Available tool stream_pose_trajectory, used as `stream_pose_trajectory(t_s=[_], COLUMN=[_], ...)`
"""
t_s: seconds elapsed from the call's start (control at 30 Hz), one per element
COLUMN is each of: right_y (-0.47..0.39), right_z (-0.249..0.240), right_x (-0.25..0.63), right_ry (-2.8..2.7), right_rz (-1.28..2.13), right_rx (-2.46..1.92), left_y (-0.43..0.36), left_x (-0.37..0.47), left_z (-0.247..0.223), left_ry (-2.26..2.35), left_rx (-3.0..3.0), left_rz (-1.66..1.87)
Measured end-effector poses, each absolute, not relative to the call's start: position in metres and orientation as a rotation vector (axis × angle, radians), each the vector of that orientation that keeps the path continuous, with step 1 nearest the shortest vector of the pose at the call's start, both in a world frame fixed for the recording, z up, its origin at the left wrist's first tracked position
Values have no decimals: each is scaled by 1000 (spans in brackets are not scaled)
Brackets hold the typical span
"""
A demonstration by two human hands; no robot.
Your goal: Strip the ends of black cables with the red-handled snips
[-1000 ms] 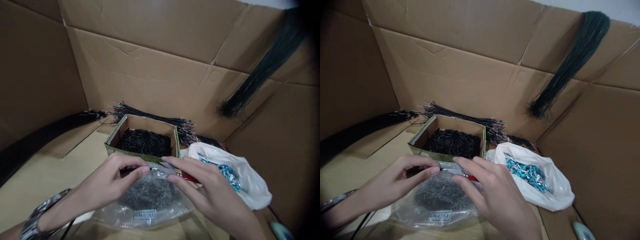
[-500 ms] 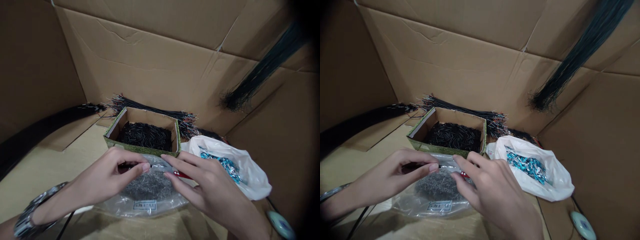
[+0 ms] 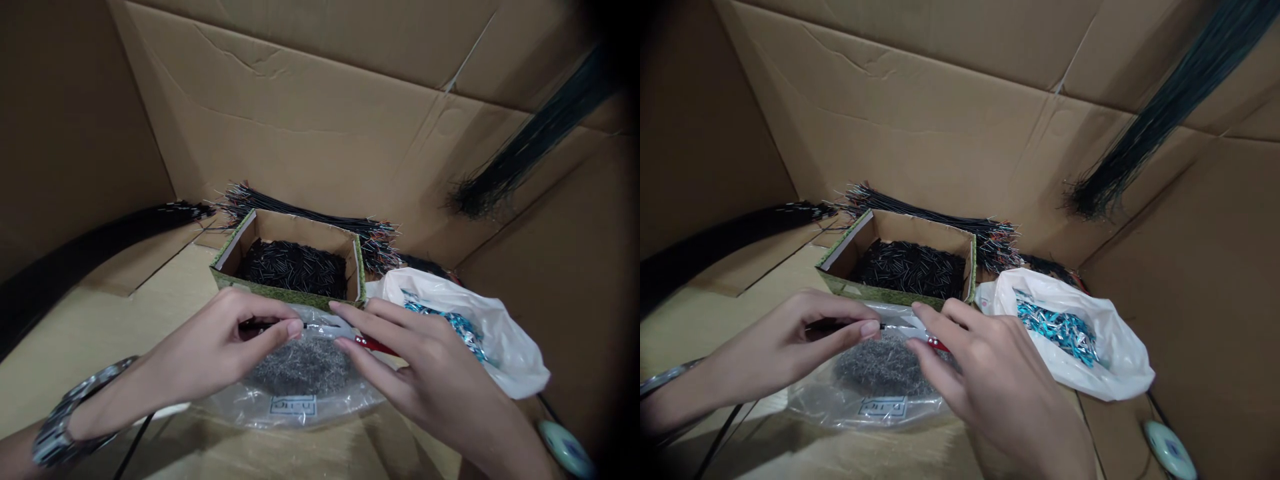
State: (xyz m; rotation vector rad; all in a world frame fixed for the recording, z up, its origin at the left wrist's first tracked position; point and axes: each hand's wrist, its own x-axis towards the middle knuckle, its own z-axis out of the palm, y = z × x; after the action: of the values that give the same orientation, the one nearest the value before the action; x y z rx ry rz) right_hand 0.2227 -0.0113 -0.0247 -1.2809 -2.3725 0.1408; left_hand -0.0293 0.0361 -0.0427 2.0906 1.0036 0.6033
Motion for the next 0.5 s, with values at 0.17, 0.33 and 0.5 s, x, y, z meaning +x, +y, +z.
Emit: stream_pose_trajectory(t_s=[0.17, 0.33, 0.5], right_y=[-11, -13, -11], right_z=[-24, -27, -31], right_x=[224, 221, 215], right_ry=[-2372, -2351, -2372], right_rz=[107, 102, 30], right_rx=[-1258, -1289, -1251], left_y=[37, 36, 36], left_x=[-29, -30, -30], left_z=[-40, -40, -43], left_ry=[986, 985, 964], left_rx=[2077, 2103, 2117], left_rz=[560, 557, 608])
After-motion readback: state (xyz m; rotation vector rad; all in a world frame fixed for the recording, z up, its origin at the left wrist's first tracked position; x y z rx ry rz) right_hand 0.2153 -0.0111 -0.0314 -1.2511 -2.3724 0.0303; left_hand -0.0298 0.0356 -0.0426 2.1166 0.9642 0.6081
